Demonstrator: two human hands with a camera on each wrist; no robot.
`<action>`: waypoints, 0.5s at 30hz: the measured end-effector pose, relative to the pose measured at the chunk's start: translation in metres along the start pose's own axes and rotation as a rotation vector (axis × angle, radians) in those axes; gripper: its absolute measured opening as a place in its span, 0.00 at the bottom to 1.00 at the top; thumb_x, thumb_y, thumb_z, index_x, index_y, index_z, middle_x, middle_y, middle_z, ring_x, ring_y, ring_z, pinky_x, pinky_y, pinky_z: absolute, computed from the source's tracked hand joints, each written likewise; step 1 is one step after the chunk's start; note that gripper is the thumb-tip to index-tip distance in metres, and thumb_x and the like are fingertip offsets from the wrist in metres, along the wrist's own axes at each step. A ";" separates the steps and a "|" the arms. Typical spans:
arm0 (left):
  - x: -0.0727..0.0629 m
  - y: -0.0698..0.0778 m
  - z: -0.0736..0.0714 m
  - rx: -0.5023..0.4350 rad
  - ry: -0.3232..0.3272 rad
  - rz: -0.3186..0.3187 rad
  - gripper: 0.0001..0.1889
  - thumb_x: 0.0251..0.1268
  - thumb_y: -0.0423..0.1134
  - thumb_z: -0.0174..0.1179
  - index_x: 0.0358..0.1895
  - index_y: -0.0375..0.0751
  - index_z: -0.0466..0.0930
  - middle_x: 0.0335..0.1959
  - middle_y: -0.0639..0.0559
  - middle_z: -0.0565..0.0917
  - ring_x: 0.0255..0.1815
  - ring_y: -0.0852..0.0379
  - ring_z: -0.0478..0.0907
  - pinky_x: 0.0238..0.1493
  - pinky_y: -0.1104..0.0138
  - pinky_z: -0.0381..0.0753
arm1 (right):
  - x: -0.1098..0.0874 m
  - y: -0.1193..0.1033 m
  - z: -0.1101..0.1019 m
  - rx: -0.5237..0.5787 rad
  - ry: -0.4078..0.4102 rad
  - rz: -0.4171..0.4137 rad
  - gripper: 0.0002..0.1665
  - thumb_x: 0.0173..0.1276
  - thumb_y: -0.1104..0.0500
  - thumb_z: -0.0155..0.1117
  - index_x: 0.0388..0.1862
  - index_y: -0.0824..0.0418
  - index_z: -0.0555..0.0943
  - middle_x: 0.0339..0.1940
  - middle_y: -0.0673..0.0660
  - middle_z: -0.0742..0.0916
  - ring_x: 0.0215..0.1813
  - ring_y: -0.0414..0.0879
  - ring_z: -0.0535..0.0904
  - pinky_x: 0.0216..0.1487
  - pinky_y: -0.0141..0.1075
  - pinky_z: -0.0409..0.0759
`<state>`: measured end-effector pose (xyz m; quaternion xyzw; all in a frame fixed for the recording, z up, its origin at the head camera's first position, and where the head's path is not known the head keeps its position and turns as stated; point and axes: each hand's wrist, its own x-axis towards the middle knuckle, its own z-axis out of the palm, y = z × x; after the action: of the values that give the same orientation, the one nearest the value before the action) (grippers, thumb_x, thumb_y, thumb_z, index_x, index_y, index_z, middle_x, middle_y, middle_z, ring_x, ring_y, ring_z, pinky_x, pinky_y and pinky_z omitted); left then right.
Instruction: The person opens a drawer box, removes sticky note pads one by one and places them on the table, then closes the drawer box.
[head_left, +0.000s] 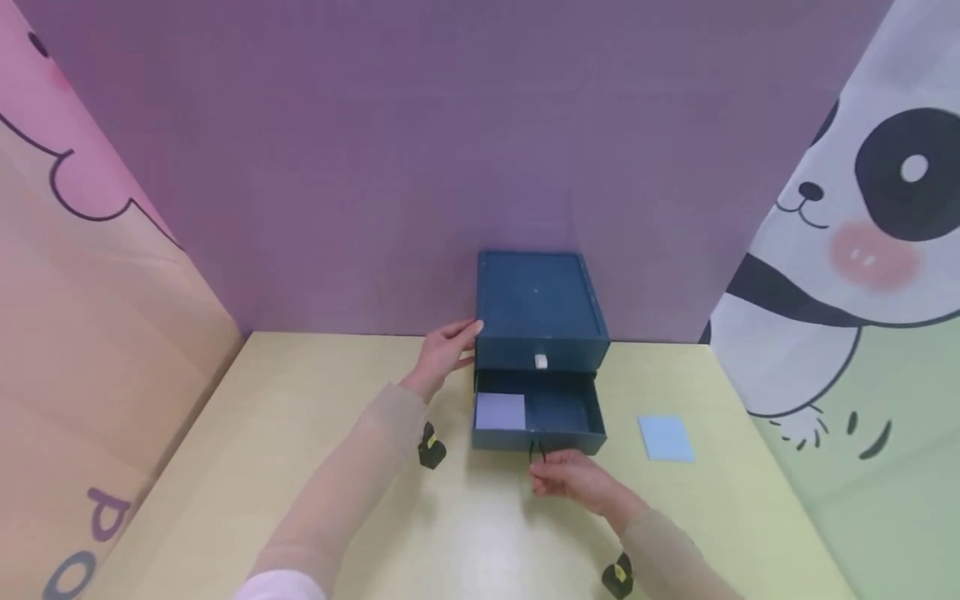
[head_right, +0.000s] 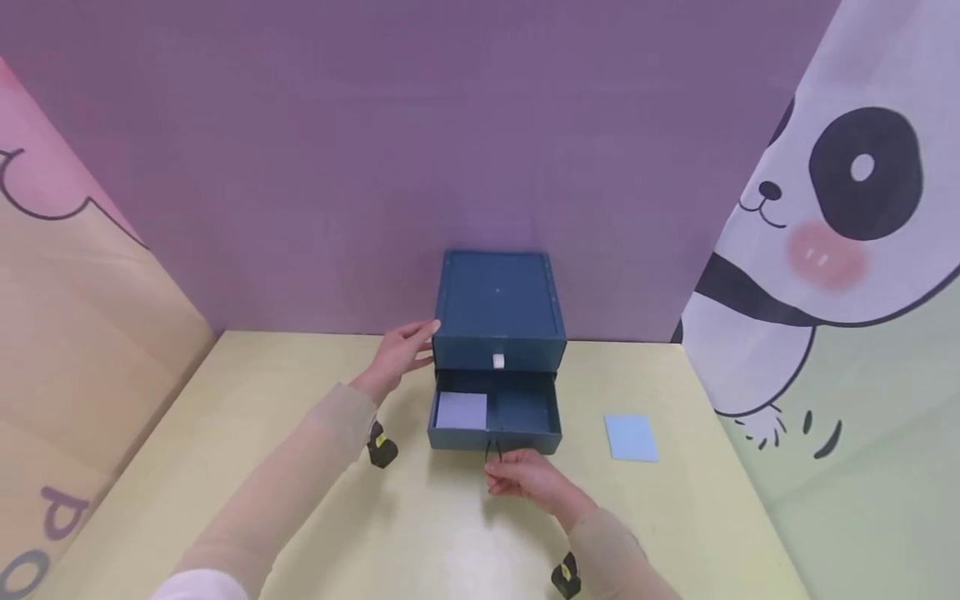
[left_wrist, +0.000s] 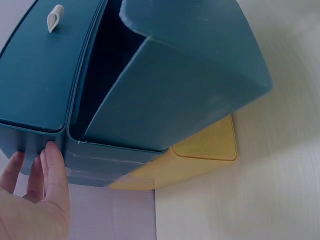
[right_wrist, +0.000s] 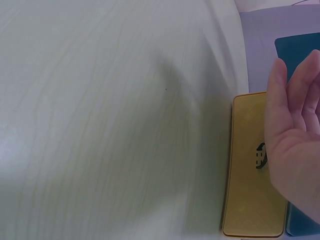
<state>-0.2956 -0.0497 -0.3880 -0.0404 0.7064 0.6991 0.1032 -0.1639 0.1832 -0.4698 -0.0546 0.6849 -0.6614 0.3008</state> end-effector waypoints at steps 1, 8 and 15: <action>0.000 -0.001 0.001 0.000 0.003 -0.002 0.27 0.63 0.50 0.61 0.63 0.43 0.73 0.62 0.46 0.76 0.56 0.48 0.76 0.56 0.55 0.80 | -0.001 0.001 0.000 0.006 0.000 -0.001 0.08 0.68 0.59 0.59 0.33 0.62 0.82 0.27 0.47 0.86 0.31 0.36 0.81 0.46 0.33 0.83; 0.002 0.001 0.009 0.012 -0.017 0.000 0.28 0.61 0.51 0.62 0.62 0.43 0.74 0.61 0.46 0.77 0.55 0.48 0.76 0.55 0.56 0.80 | -0.008 0.002 0.000 0.020 0.028 -0.012 0.10 0.69 0.59 0.58 0.34 0.65 0.82 0.27 0.47 0.86 0.32 0.37 0.81 0.46 0.33 0.83; 0.005 0.005 0.010 0.017 -0.012 0.024 0.27 0.62 0.52 0.62 0.61 0.42 0.75 0.59 0.45 0.78 0.53 0.48 0.76 0.56 0.55 0.79 | -0.009 -0.002 0.000 -0.009 0.015 -0.012 0.12 0.69 0.58 0.58 0.35 0.67 0.82 0.27 0.46 0.86 0.33 0.36 0.81 0.50 0.34 0.83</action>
<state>-0.3004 -0.0390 -0.3838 -0.0267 0.7121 0.6944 0.0996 -0.1576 0.1872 -0.4655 -0.0551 0.6898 -0.6605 0.2913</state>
